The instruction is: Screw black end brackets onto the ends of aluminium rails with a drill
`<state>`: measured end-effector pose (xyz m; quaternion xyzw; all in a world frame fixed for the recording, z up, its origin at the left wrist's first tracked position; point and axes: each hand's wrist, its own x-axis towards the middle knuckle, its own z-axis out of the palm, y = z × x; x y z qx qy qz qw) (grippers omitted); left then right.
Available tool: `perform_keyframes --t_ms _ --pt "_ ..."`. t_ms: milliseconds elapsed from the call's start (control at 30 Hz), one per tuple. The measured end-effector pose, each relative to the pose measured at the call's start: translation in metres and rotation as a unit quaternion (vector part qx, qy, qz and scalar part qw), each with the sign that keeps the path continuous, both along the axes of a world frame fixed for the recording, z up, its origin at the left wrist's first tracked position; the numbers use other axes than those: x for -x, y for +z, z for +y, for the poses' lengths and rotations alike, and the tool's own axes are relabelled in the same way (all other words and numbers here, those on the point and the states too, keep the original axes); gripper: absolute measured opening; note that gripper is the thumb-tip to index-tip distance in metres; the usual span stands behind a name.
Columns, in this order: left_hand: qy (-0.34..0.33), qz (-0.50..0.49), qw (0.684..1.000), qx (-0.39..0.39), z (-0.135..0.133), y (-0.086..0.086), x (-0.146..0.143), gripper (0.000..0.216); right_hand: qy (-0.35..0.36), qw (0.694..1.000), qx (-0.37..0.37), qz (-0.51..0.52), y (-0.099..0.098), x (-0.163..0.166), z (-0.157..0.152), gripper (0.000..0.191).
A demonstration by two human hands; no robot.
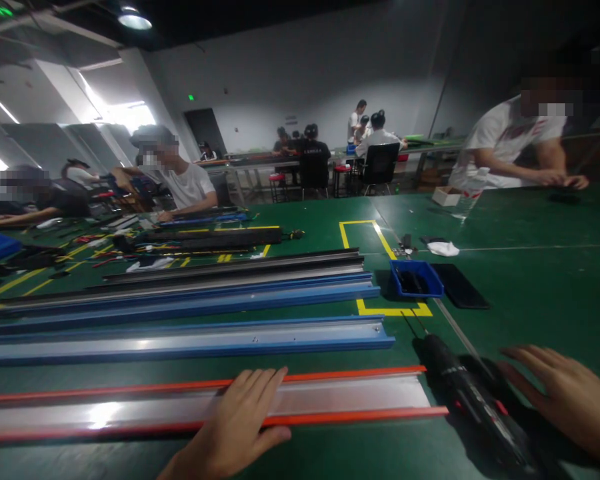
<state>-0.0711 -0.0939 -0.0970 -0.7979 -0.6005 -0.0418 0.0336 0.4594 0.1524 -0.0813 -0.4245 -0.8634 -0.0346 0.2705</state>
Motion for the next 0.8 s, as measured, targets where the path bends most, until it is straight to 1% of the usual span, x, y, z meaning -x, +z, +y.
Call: perform_keyframes --t_ms 67,100,133,167,200,267,333,367,400,467,500,567,633,733,800 --pt "-0.031 -0.019 0.999 0.001 0.005 0.012 0.014 0.071 0.024 0.998 -0.005 -0.06 0.026 0.027 0.021 0.031" --pt "-0.033 -0.019 0.999 -0.008 0.012 0.019 0.024 0.063 0.035 0.996 -0.006 -0.079 0.039 0.046 0.031 0.033" --pt "-0.031 -0.014 0.999 -0.028 0.022 0.029 0.036 0.056 0.052 0.993 0.012 -0.108 0.051 0.068 0.041 0.035" --pt "-0.021 -0.005 0.999 -0.047 0.036 0.038 0.05 0.05 0.074 0.989 0.018 -0.128 0.061 0.092 0.051 0.036" --pt "0.002 0.012 0.998 -0.06 0.053 0.049 0.065 0.047 0.098 0.984 0.033 -0.148 0.069 0.118 0.062 0.036" --pt "0.059 0.063 0.994 -0.062 0.093 0.067 0.098 0.047 0.13 0.975 0.052 -0.172 0.077 0.169 0.085 0.035" --pt "0.14 0.114 0.983 -0.034 0.131 0.078 0.132 0.047 0.143 0.972 0.057 -0.178 0.076 0.216 0.109 0.033" --pt "0.162 0.121 0.979 -0.027 0.148 0.08 0.148 0.047 0.143 0.972 0.059 -0.179 0.074 0.237 0.121 0.032" --pt "0.178 0.126 0.976 -0.02 0.162 0.081 0.162 0.047 0.139 0.972 0.06 -0.179 0.07 0.255 0.132 0.032" --pt "0.204 0.137 0.969 0.002 0.182 0.077 0.186 0.043 0.126 0.974 0.062 -0.176 0.061 0.286 0.151 0.029" --pt "0.214 0.141 0.967 0.015 0.188 0.074 0.195 0.041 0.119 0.976 0.062 -0.173 0.056 0.298 0.158 0.032" --pt "0.225 0.146 0.962 0.041 0.197 0.067 0.209 0.036 0.108 0.978 0.064 -0.164 0.046 0.317 0.17 0.037" --pt "0.231 0.149 0.959 0.068 0.203 0.061 0.22 0.032 0.103 0.98 0.068 -0.155 0.037 0.329 0.178 0.04" --pt "0.232 0.147 0.956 0.102 0.21 0.057 0.233 0.034 0.108 0.979 0.083 -0.15 0.023 0.336 0.188 0.044" --pt "0.23 0.142 0.956 0.116 0.214 0.056 0.241 0.027 0.113 0.977 0.095 -0.153 0.016 0.337 0.196 0.045"
